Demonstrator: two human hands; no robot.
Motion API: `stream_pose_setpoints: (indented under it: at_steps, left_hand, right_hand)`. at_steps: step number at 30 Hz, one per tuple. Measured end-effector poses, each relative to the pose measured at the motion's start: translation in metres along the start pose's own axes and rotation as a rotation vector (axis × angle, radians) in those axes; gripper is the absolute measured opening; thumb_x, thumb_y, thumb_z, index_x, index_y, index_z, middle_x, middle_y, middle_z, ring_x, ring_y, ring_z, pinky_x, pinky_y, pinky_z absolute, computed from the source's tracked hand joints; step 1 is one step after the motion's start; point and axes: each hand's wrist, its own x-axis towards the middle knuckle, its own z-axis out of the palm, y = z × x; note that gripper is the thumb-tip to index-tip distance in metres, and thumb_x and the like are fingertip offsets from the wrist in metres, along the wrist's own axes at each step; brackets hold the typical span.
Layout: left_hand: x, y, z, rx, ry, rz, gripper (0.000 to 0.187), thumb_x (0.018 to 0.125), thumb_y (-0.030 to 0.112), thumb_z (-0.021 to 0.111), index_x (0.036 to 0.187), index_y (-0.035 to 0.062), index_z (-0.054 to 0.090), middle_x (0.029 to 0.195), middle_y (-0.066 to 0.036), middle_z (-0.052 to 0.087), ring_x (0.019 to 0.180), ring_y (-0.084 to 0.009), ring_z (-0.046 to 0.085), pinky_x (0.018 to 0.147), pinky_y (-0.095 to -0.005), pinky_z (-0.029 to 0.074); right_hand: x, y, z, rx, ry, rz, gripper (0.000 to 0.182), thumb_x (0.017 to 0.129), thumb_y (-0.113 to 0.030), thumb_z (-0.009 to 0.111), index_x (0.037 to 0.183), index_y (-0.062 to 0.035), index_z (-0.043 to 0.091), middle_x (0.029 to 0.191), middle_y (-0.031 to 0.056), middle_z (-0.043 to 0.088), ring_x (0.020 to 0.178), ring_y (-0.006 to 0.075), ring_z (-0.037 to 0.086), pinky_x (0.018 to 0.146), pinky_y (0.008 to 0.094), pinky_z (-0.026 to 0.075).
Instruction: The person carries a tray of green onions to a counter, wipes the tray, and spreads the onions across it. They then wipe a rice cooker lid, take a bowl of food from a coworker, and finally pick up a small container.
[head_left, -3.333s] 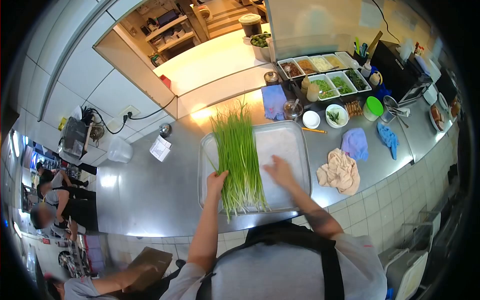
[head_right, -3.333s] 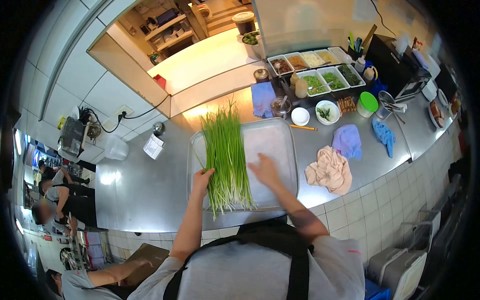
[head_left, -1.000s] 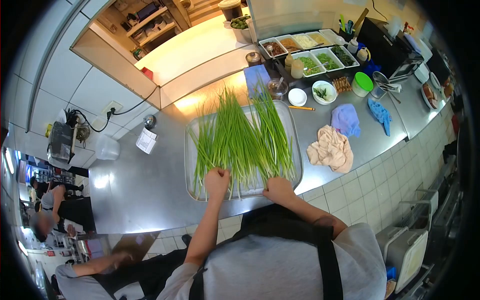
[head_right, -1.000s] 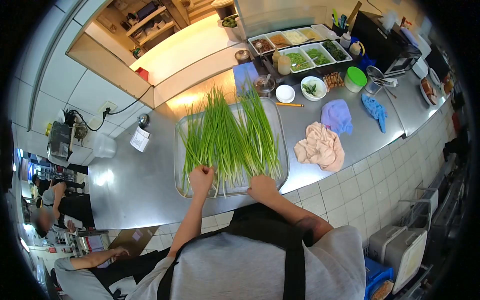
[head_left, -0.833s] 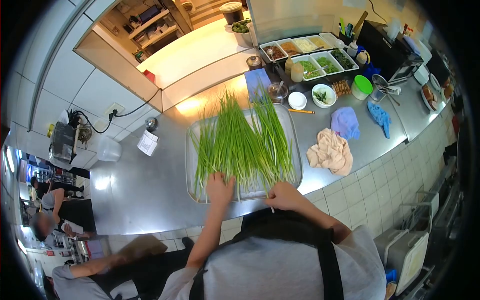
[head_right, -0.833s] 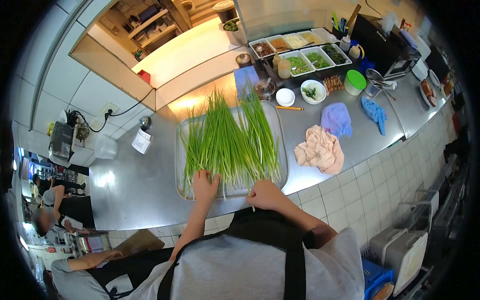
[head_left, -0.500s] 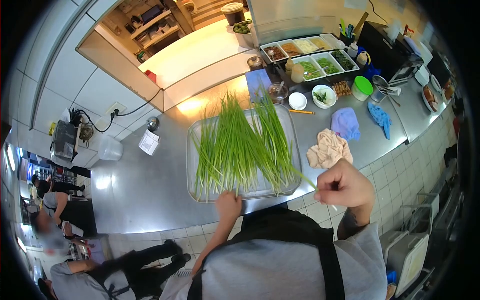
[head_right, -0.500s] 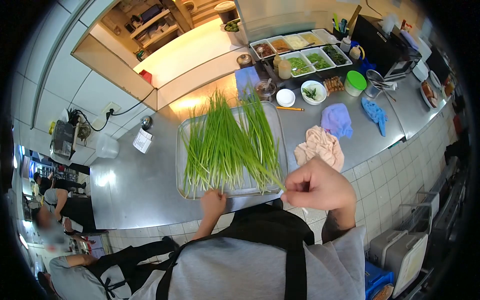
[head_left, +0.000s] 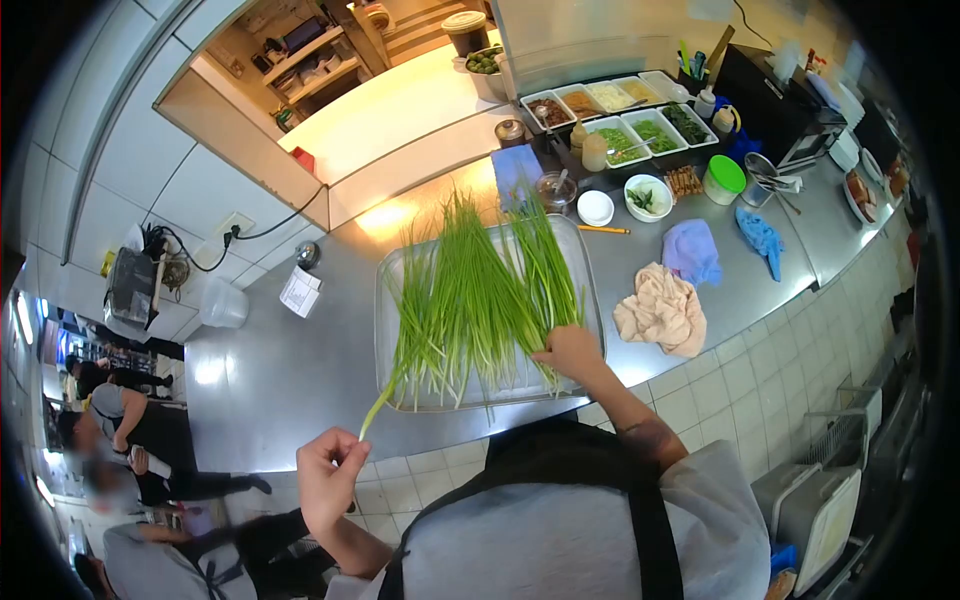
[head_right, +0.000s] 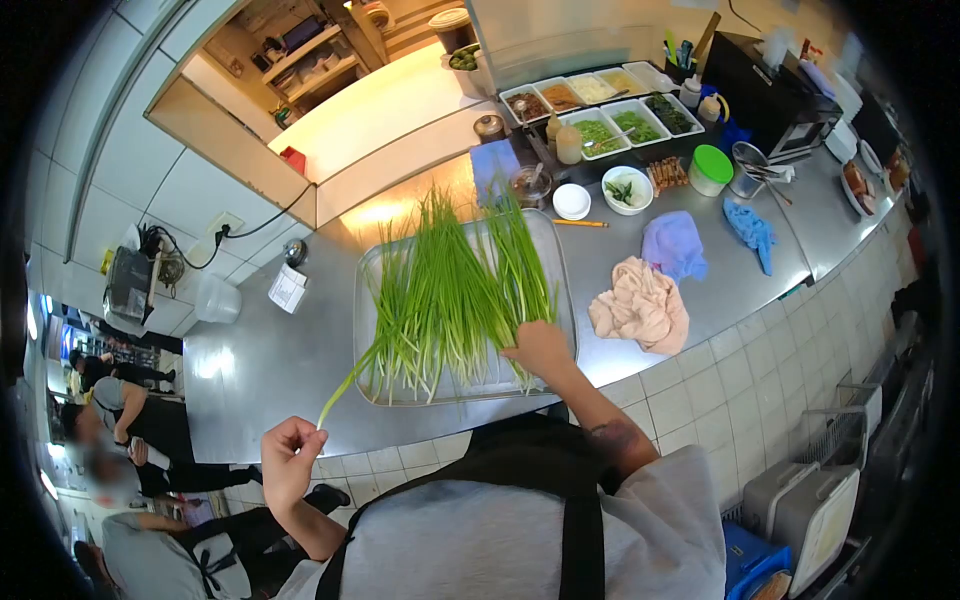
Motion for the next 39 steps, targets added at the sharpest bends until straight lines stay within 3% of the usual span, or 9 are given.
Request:
stream_pose_setpoints:
  at_steps: [10, 14, 15, 18, 20, 24, 27, 30, 39]
  left_hand:
    - [-0.022, 0.036, -0.051, -0.324, 0.145, 0.583, 0.020, 0.080, 0.011, 0.071, 0.075, 0.0003, 0.055, 0.069, -0.003, 0.053, 0.058, -0.0073, 0.042, 0.053, -0.0213, 0.030]
    - [0.007, 0.041, -0.029, -0.234, 0.181, 0.371, 0.018, 0.082, 0.010, 0.069, 0.073, 0.0008, 0.056, 0.065, 0.000, 0.052, 0.055, -0.0042, 0.041, 0.051, -0.0202, 0.030]
    - [0.015, 0.039, -0.022, -0.253, 0.132, 0.268, 0.013, 0.080, -0.002, 0.067, 0.074, 0.0017, 0.056, 0.064, 0.002, 0.052, 0.056, -0.0041, 0.045, 0.051, -0.0201, 0.034]
    - [0.055, 0.014, 0.025, -0.301, -0.008, 0.098, 0.012, 0.080, 0.001, 0.070, 0.075, 0.0028, 0.060, 0.062, 0.005, 0.052, 0.055, -0.0030, 0.045, 0.049, -0.0189, 0.033]
    - [0.094, -0.038, 0.063, -0.161, -0.098, 0.013, 0.010, 0.081, 0.008, 0.072, 0.081, 0.0001, 0.066, 0.063, -0.001, 0.060, 0.055, -0.0063, 0.052, 0.050, -0.0215, 0.038]
    - [0.118, -0.146, 0.148, 0.586, -0.076, 0.018, 0.035, 0.080, 0.027, 0.071, 0.099, -0.0020, 0.069, 0.078, -0.020, 0.069, 0.069, -0.0317, 0.068, 0.063, -0.0398, 0.052]
    - [0.084, -0.122, 0.161, 0.445, 0.080, -0.080, 0.033, 0.081, 0.031, 0.070, 0.093, 0.0001, 0.069, 0.080, -0.019, 0.069, 0.075, -0.0374, 0.067, 0.067, -0.0439, 0.052]
    - [0.067, -0.111, 0.179, 0.393, -0.043, -0.074, 0.031, 0.081, 0.031, 0.070, 0.088, 0.0002, 0.068, 0.080, -0.020, 0.069, 0.077, -0.0366, 0.068, 0.068, -0.0434, 0.053]
    - [0.065, -0.129, 0.213, 0.364, -0.142, 0.038, 0.025, 0.077, 0.027, 0.072, 0.078, 0.0022, 0.068, 0.071, -0.016, 0.067, 0.068, -0.0326, 0.066, 0.062, -0.0420, 0.051]
  right_hand:
    - [0.024, 0.036, -0.026, 0.186, 0.433, 0.143, 0.021, 0.080, -0.025, 0.070, 0.081, -0.0043, 0.067, 0.076, 0.0200, 0.067, 0.072, 0.0377, 0.066, 0.066, 0.0462, 0.054]
    - [0.049, 0.038, -0.015, 0.123, 0.416, 0.230, 0.021, 0.079, -0.023, 0.069, 0.080, -0.0024, 0.067, 0.076, 0.0209, 0.067, 0.073, 0.0382, 0.067, 0.067, 0.0465, 0.054]
    - [0.053, 0.041, -0.012, 0.100, 0.408, 0.255, 0.021, 0.079, -0.023, 0.070, 0.079, -0.0021, 0.067, 0.077, 0.0212, 0.067, 0.074, 0.0383, 0.067, 0.068, 0.0466, 0.054]
    - [0.056, 0.052, -0.007, 0.178, 0.451, 0.227, 0.020, 0.078, -0.022, 0.069, 0.077, -0.0026, 0.069, 0.075, 0.0204, 0.067, 0.072, 0.0380, 0.067, 0.068, 0.0462, 0.054]
    - [0.046, 0.049, -0.016, 0.247, 0.438, 0.244, 0.018, 0.077, -0.021, 0.068, 0.076, -0.0027, 0.069, 0.074, 0.0194, 0.068, 0.071, 0.0368, 0.067, 0.067, 0.0448, 0.054]
    - [0.014, 0.033, -0.037, 0.284, 0.343, 0.270, 0.018, 0.074, -0.020, 0.068, 0.077, -0.0023, 0.070, 0.071, 0.0173, 0.068, 0.068, 0.0340, 0.067, 0.065, 0.0414, 0.054]
    - [-0.005, 0.040, -0.025, 0.311, 0.374, 0.273, 0.020, 0.075, -0.022, 0.069, 0.078, -0.0020, 0.070, 0.071, 0.0169, 0.068, 0.067, 0.0328, 0.067, 0.064, 0.0396, 0.054]
    - [-0.001, 0.049, -0.016, 0.364, 0.496, 0.252, 0.022, 0.076, -0.024, 0.069, 0.078, -0.0019, 0.069, 0.072, 0.0169, 0.068, 0.068, 0.0332, 0.068, 0.064, 0.0408, 0.054]
    - [0.037, 0.043, -0.017, 0.078, 0.370, 0.290, 0.022, 0.077, -0.024, 0.068, 0.079, -0.0018, 0.071, 0.074, 0.0206, 0.067, 0.072, 0.0374, 0.067, 0.070, 0.0431, 0.055]
